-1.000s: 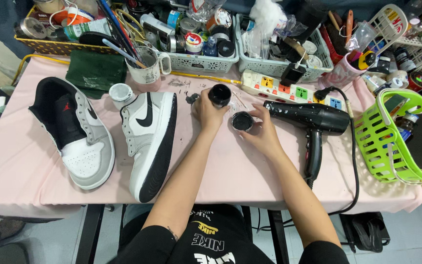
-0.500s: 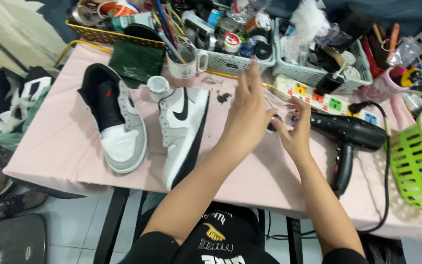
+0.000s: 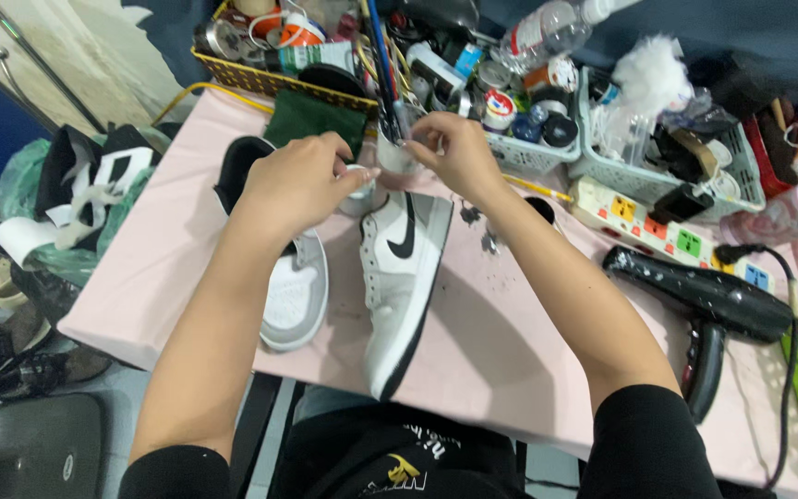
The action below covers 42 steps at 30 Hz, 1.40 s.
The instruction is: The person cleans a shoe using a cotton swab and then applies black paint to the outsole with a brush.
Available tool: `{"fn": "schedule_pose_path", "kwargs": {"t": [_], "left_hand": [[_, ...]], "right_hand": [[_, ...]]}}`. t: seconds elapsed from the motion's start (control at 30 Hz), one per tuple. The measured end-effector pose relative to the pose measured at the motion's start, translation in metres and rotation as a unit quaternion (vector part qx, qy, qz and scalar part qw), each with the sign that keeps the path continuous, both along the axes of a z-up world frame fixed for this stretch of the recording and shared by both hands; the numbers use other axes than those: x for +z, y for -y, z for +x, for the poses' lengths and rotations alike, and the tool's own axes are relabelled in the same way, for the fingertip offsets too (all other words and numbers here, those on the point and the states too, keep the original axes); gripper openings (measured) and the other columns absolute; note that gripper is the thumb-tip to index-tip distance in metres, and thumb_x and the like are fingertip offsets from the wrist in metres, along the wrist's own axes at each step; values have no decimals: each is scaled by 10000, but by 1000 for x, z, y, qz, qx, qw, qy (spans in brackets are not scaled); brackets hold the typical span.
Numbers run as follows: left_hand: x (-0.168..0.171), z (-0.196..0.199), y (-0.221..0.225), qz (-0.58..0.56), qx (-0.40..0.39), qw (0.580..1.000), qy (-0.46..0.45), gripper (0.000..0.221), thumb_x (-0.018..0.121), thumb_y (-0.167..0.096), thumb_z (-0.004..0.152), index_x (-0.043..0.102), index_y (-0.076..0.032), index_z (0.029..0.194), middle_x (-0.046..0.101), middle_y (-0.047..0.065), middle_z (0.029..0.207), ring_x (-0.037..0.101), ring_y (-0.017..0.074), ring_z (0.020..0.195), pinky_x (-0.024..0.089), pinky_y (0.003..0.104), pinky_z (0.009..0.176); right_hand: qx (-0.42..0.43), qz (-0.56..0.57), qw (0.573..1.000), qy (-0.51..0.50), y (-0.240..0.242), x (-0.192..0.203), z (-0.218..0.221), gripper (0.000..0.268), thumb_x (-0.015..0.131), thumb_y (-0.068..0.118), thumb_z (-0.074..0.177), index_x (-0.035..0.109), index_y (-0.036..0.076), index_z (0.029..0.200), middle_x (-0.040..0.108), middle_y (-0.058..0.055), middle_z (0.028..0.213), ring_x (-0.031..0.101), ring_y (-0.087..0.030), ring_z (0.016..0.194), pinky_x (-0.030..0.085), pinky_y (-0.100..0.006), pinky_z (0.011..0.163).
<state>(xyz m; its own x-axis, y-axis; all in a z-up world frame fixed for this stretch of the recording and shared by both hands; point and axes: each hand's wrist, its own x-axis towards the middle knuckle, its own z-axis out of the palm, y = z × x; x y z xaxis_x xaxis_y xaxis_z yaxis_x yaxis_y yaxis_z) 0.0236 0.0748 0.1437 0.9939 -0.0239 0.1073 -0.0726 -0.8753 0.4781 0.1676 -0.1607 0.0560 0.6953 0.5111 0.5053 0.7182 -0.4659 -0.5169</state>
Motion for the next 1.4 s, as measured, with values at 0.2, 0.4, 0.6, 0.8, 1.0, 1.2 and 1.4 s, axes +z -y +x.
{"fn": "schedule_pose_path", "kwargs": {"t": [0.2, 0.4, 0.6, 0.8, 1.0, 1.2, 1.4], "left_hand": [[-89, 126, -23, -133, -28, 983, 121, 793, 861, -392, 815, 475, 61, 1340, 644, 255, 1228, 619, 380, 1156, 506, 451, 932], [-119, 208, 3, -388, -81, 915, 76, 751, 855, -215, 813, 405, 59, 1349, 692, 191, 1127, 710, 247, 1025, 573, 341, 862], [-116, 222, 12, -393, -94, 913, 60, 315, 813, -134, 854, 670, 33, 1080, 767, 96, 922, 734, 152, 817, 575, 315, 714], [-102, 205, 18, -375, -128, 915, 73, 244, 781, -143, 860, 736, -2, 1054, 770, 79, 908, 725, 118, 805, 576, 297, 729], [-95, 202, 17, -371, -148, 915, 66, 268, 790, -153, 850, 724, 9, 1053, 772, 83, 929, 726, 120, 823, 590, 302, 767], [-99, 199, 10, -372, -144, 914, 65, 324, 803, -156, 869, 684, 10, 1121, 755, 71, 985, 715, 128, 874, 583, 305, 802], [-110, 200, 8, -420, -189, 884, 81, 298, 749, -98, 906, 644, 10, 1163, 740, 77, 1050, 719, 121, 937, 593, 296, 844]], "right_hand": [[-79, 117, 988, -63, 0, -6, 62, 217, 779, 124, 963, 640, 3, 1079, 711, -62, 766, 593, -90, 638, 463, -275, 581], [-48, 56, 997, -25, -16, 20, 72, 241, 767, 61, 894, 592, -4, 1047, 776, -95, 850, 671, -124, 646, 516, -279, 598], [-1, -51, 998, -36, -18, 26, 81, 355, 780, 35, 841, 680, -4, 1179, 791, -121, 969, 689, -163, 655, 549, -305, 625], [20, -35, 995, -88, -2, 23, 94, 185, 817, 104, 859, 752, -1, 996, 791, -98, 894, 748, -131, 746, 597, -279, 704], [37, -36, 983, -175, 10, 39, 82, 152, 774, 114, 902, 753, 2, 1002, 771, -65, 853, 709, -100, 710, 591, -262, 599], [-21, -24, 976, -215, 27, 51, 88, 151, 715, 126, 1011, 718, -18, 1058, 715, -139, 929, 644, -108, 718, 579, -264, 561], [47, 69, 958, -273, 22, 52, 79, 379, 702, 51, 913, 545, 36, 1258, 764, -107, 1006, 744, -114, 813, 619, -263, 637]]}}
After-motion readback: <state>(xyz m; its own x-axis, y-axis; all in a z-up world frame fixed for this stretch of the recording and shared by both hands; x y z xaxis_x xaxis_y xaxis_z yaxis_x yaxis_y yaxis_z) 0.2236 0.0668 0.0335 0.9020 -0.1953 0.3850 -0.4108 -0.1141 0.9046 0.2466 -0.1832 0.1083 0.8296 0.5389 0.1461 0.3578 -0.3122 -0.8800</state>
